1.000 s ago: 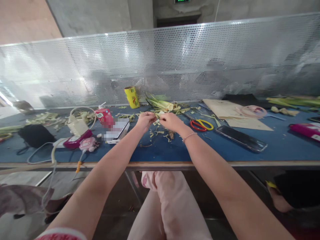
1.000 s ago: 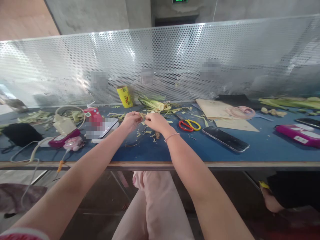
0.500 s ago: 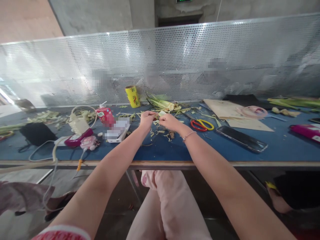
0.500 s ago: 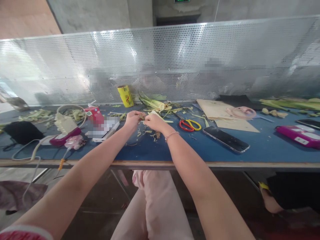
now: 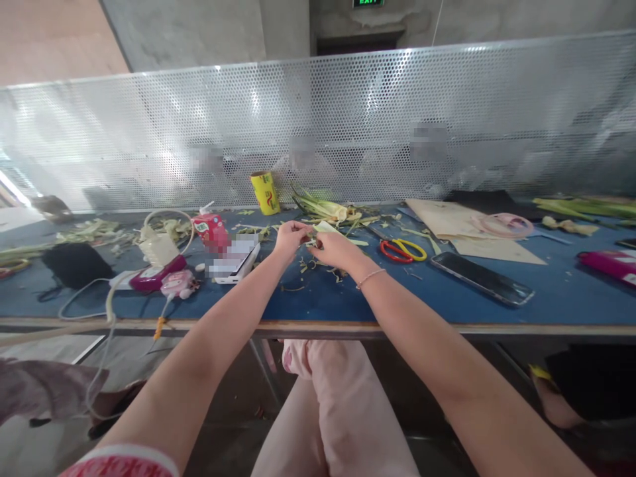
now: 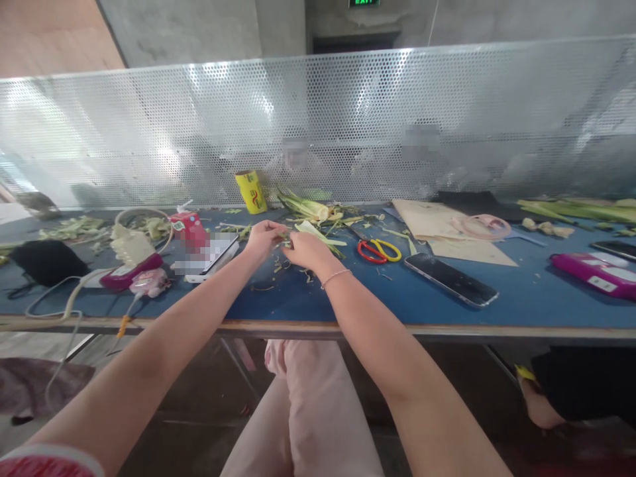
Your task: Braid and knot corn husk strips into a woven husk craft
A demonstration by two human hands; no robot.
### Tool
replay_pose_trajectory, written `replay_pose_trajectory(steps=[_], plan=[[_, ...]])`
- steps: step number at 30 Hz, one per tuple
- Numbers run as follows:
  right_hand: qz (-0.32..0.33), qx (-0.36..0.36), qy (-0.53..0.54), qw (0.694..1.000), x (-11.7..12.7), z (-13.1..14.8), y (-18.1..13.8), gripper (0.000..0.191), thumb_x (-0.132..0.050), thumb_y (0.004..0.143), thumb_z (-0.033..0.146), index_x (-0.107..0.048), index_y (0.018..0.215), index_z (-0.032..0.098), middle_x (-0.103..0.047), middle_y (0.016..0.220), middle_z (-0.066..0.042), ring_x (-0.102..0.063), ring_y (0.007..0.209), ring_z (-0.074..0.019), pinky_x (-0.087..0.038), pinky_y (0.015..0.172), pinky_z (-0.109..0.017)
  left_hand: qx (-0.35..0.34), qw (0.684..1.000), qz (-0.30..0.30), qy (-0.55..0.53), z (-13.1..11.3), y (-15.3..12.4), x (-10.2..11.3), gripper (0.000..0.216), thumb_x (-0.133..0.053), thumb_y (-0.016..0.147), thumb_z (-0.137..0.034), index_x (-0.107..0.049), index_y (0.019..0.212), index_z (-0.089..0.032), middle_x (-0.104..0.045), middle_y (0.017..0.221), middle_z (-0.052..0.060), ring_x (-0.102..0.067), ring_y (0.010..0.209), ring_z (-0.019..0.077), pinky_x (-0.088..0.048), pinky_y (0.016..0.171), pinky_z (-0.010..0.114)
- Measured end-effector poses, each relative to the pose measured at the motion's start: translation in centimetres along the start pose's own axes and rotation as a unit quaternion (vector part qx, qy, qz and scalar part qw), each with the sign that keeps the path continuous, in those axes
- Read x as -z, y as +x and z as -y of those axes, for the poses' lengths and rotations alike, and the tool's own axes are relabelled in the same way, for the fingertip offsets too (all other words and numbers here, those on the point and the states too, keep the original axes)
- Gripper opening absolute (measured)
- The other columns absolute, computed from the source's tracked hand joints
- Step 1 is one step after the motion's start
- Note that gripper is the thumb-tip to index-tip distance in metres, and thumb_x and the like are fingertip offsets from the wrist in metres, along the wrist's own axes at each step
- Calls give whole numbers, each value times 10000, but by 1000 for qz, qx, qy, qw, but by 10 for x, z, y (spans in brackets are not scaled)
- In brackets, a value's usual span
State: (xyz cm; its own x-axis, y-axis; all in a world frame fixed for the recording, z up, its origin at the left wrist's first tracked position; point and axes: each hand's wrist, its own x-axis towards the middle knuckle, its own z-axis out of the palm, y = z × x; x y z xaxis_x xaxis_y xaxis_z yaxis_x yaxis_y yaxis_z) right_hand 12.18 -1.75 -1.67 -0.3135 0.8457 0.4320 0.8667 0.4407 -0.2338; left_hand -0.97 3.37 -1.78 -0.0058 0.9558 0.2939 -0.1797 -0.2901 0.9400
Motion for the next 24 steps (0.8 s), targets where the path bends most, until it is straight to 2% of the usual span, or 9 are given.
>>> replay_pose_trajectory(steps=[3, 7, 11, 14, 17, 24], plan=[[-9, -33, -47, 998, 3, 5, -2, 349, -390, 918, 393, -621, 959, 135, -676, 880, -132, -595, 779, -208, -365, 653, -283, 21, 999, 22, -37, -1, -1, -1, 196, -748, 587, -135, -553, 610, -135, -591, 536, -15, -556, 514, 92, -469, 607, 257], [-6, -23, -77, 997, 8, 5, -4, 442, -232, 974, 322, -633, 1031, 145, -686, 969, -148, -623, 857, -223, -391, 718, -295, 23, 996, 60, -55, -1, -2, -2, 212, -778, 591, -213, -595, 637, -118, -616, 577, 5, -576, 548, 97, -481, 634, 262], [24, -5, -85, 996, 8, 7, -3, 428, -291, 962, 309, -684, 972, 139, -695, 937, -167, -635, 862, -253, -391, 711, -314, 10, 997, 53, -50, 2, -1, -1, 274, -787, 596, -299, -574, 597, -126, -592, 565, -3, -545, 530, 90, -465, 588, 252], [37, 11, -78, 996, 5, 9, -1, 437, -303, 961, 313, -700, 973, 129, -701, 928, -174, -643, 858, -255, -386, 699, -318, 11, 999, 30, -33, 3, -1, 0, 291, -780, 606, -290, -537, 557, -136, -550, 521, -15, -496, 481, 77, -419, 525, 232], [45, 31, -89, 995, 2, 11, 1, 441, -312, 959, 311, -703, 991, 109, -703, 934, -191, -651, 857, -261, -382, 696, -325, 2, 999, 40, 3, 4, 1, 1, 273, -753, 621, -263, -530, 527, -138, -516, 477, -18, -453, 449, 73, -365, 486, 222], [77, 107, -101, 986, 4, 3, 2, 387, -366, 944, 260, -709, 962, 83, -700, 922, -211, -650, 844, -257, -362, 697, -322, -51, 995, 60, 66, 10, 3, 1, 229, -711, 625, -225, -535, 500, -148, -530, 468, -14, -451, 473, 80, -363, 530, 225]])
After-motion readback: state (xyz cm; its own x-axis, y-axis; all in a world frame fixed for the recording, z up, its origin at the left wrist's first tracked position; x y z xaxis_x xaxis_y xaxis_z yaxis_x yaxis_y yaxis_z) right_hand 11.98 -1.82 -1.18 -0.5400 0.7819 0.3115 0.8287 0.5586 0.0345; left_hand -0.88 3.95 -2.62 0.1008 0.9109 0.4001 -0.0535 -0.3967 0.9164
